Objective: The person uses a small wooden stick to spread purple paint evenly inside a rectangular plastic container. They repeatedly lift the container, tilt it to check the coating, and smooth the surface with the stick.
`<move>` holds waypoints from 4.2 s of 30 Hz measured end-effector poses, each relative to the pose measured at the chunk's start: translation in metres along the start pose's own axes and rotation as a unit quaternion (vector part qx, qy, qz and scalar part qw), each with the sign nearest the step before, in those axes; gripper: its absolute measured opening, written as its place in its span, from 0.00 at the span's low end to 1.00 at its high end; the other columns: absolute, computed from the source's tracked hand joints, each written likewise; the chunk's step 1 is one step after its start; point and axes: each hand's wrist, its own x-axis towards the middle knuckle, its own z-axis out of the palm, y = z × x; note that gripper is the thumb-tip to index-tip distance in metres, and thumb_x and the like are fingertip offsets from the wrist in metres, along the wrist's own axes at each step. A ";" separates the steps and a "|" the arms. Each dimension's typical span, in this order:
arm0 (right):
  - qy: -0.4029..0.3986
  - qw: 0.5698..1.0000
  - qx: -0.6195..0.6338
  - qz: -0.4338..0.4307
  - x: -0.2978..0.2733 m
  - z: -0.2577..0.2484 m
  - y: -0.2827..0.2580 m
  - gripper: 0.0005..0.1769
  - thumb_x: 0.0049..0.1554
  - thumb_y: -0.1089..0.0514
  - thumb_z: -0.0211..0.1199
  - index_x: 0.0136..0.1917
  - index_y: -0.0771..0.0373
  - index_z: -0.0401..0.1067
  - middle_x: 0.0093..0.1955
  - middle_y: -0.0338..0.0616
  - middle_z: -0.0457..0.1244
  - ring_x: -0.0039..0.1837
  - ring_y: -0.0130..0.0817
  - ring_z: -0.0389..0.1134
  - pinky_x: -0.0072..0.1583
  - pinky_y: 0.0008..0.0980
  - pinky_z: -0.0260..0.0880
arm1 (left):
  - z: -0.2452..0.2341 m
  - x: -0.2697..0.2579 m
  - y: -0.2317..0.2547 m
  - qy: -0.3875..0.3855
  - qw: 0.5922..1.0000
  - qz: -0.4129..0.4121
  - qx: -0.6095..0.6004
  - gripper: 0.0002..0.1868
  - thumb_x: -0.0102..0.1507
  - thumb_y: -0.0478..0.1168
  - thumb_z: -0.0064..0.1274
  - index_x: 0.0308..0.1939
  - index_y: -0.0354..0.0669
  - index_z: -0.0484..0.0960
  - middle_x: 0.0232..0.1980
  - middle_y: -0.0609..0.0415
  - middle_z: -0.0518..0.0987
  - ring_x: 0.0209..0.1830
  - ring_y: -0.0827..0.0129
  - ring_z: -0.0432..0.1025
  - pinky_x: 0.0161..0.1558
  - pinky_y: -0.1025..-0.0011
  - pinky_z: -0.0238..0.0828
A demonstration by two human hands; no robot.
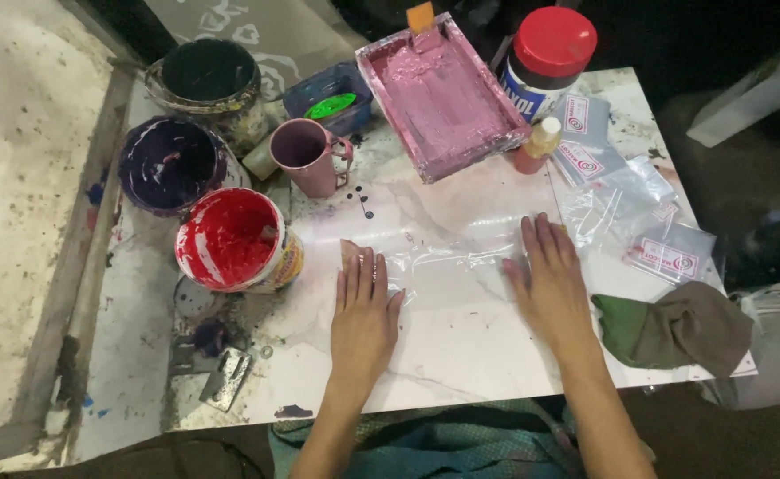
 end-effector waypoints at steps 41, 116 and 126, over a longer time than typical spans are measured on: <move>-0.121 0.992 0.021 0.023 -0.004 -0.003 0.003 0.38 0.65 0.35 0.48 0.81 0.54 0.55 0.85 0.55 0.45 0.87 0.45 0.39 0.82 0.54 0.30 | -0.021 -0.001 -0.005 -0.046 0.998 -0.026 -0.041 0.29 0.74 0.45 0.33 0.77 0.36 0.59 0.81 0.41 0.56 0.83 0.56 0.47 0.81 0.60 0.32; -0.252 0.948 0.087 0.175 -0.057 -0.015 -0.124 0.24 0.64 0.37 0.50 0.45 0.58 0.74 0.29 0.56 0.67 0.37 0.61 0.66 0.44 0.45 0.63 | -0.048 -0.074 -0.022 -0.022 0.931 -0.117 -0.345 0.52 0.62 0.54 0.60 0.80 0.38 0.47 0.81 0.40 0.56 0.81 0.49 0.46 0.76 0.49 0.47; -0.222 0.959 0.082 0.157 -0.058 -0.012 -0.121 0.26 0.62 0.36 0.57 0.40 0.61 0.75 0.24 0.53 0.64 0.32 0.55 0.65 0.41 0.42 0.64 | -0.050 -0.072 -0.020 -0.036 0.929 -0.123 -0.347 0.51 0.63 0.53 0.59 0.79 0.34 0.47 0.80 0.39 0.56 0.82 0.51 0.44 0.77 0.50 0.44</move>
